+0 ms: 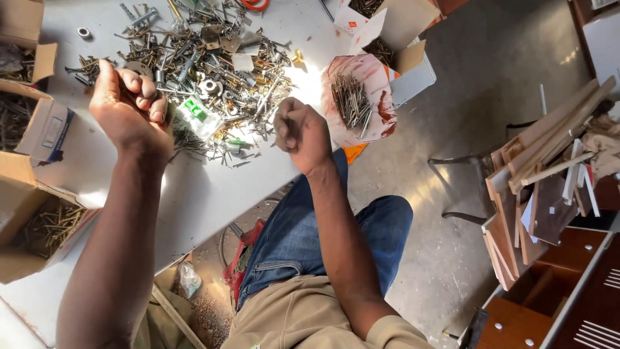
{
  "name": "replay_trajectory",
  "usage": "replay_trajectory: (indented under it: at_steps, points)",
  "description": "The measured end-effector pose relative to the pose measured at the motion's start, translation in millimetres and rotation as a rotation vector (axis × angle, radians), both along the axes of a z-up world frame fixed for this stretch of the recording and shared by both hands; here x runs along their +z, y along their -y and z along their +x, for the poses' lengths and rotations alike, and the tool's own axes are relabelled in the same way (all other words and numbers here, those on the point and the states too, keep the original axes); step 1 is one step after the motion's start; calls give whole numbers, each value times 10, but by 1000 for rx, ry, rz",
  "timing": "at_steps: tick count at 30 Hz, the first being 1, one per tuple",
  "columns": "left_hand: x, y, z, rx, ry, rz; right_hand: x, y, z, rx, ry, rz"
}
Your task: The person sits at a table and sorts a large pile of mixed metal fasteners. They pick up individual screws and bolts, inspect them, and place them into separate cardboard boxes or a paper bag.
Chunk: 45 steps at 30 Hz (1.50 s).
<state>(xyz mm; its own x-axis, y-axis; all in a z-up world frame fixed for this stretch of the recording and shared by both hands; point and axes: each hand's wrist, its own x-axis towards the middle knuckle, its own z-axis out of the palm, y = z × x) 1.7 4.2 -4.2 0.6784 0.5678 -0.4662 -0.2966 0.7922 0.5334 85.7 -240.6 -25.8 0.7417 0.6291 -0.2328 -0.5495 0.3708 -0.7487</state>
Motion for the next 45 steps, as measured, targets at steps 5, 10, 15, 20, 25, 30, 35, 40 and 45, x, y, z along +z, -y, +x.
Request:
replay_trajectory:
  at_steps: [5,10,15,20,25,30,35,40,45]
  points:
    - [-114,-27,34,9,43,-8,150,-56,26,11,64,-251]
    - [-46,-33,-6,-6,16,-11,370,-73,0,-163,323,-694]
    - [-107,-35,34,-14,29,-12,381,-32,30,147,809,-1323]
    - [-57,-32,18,-3,14,-9,272,-158,4,270,928,-1335]
    - [-38,-30,14,5,25,-19,200,-289,119,367,1019,-1365]
    - [-4,-26,5,4,9,-23,228,-332,164,332,942,-1150]
    - [-44,-56,3,18,17,4,123,-190,169,51,450,-757]
    - [-76,-25,33,6,26,-8,-48,-77,206,-70,64,-426]
    - [-47,-35,18,10,3,-16,-15,-65,116,36,23,-169]
